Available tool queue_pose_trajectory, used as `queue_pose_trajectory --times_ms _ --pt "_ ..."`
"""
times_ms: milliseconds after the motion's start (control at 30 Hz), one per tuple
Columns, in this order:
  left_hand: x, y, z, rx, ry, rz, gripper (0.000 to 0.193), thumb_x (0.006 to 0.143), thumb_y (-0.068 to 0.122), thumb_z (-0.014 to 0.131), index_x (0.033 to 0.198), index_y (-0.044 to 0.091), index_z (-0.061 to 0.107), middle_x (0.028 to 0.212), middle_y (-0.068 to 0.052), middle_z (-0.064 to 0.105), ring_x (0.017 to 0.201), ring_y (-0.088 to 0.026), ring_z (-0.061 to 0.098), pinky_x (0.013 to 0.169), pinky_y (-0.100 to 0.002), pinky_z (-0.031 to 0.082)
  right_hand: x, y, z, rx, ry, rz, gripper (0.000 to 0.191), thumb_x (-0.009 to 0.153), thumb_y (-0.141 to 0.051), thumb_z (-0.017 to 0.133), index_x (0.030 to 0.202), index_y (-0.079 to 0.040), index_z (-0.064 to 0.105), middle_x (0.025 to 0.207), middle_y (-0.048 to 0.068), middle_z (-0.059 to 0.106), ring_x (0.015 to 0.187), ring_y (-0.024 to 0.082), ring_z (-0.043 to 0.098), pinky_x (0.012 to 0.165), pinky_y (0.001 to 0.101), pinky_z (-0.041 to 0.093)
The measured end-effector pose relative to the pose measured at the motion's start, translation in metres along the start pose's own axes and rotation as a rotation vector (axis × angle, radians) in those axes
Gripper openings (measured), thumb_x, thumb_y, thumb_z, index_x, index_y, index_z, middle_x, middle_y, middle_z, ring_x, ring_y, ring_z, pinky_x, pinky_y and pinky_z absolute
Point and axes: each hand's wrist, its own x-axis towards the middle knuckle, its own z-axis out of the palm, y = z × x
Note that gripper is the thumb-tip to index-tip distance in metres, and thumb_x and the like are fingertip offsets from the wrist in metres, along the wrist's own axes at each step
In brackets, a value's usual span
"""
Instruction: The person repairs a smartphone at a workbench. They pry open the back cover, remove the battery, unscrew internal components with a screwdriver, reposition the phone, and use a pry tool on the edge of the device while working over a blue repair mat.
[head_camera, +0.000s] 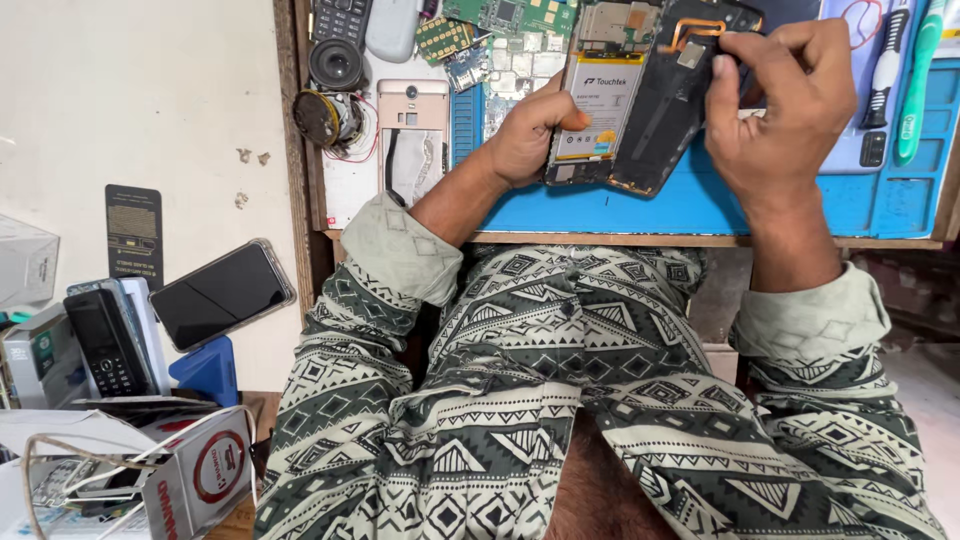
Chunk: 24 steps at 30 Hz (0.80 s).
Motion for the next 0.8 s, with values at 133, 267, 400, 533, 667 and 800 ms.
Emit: queue_pose_trajectory --times_ms 133,267,400,533,667,800 --pt "0.001 -0.010 -0.010 0.323 -0.084 0.161 0.027 0.103 0.002 0.052 0.126 -0.010 0.059 0.144 -0.014 0.053 0.128 -0.023 0.057 0.116 -0.035 0.045 0.005 -0.005 -0.001 -0.064 0.007 -0.033 0.015 0.099 0.005 0.079 0.112 0.001 0.076 0.102 0.012 0.055 0.072 0.018 0.056 0.065 0.0304 0.045" --pt "0.002 -0.013 -0.009 0.088 -0.017 0.029 0.039 0.098 0.001 0.050 0.134 -0.010 0.055 0.137 -0.013 0.055 0.122 -0.020 0.056 0.112 -0.033 0.045 0.007 -0.006 0.000 -0.110 0.003 -0.083 0.017 0.095 0.004 0.077 0.111 -0.001 0.075 0.102 0.010 0.053 0.076 0.019 0.060 0.067 0.0301 0.048" --pt "0.002 -0.007 0.000 -0.016 0.027 -0.028 0.044 0.096 0.002 0.050 0.138 -0.009 0.052 0.127 -0.014 0.059 0.113 -0.019 0.058 0.105 -0.032 0.048 0.006 -0.006 0.002 -0.259 -0.008 -0.124 0.021 0.086 0.000 0.076 0.106 -0.004 0.071 0.102 0.008 0.053 0.082 0.022 0.061 0.068 0.0320 0.048" --pt "0.000 0.005 0.012 -0.041 0.016 -0.064 0.049 0.097 0.003 0.050 0.144 -0.010 0.048 0.129 -0.016 0.061 0.113 -0.020 0.061 0.106 -0.034 0.051 0.007 -0.006 0.004 -0.337 -0.047 -0.110 0.020 0.086 -0.001 0.074 0.104 -0.005 0.066 0.104 0.009 0.052 0.085 0.022 0.060 0.071 0.0356 0.047" --pt "0.000 0.016 0.023 -0.090 0.005 -0.103 0.059 0.090 0.005 0.045 0.148 -0.005 0.039 0.133 -0.021 0.062 0.115 -0.027 0.067 0.103 -0.040 0.057 0.007 -0.006 0.004 -0.335 -0.083 -0.095 0.020 0.086 -0.002 0.073 0.104 -0.005 0.065 0.106 0.009 0.051 0.087 0.023 0.060 0.072 0.0364 0.047" --pt "0.003 0.022 0.028 -0.122 -0.030 -0.074 0.061 0.090 0.005 0.044 0.150 -0.006 0.038 0.135 -0.025 0.062 0.118 -0.031 0.069 0.104 -0.043 0.059 0.005 -0.004 0.001 -0.292 -0.089 -0.112 0.021 0.086 -0.002 0.073 0.105 -0.005 0.067 0.105 0.009 0.051 0.086 0.023 0.060 0.070 0.0342 0.047"
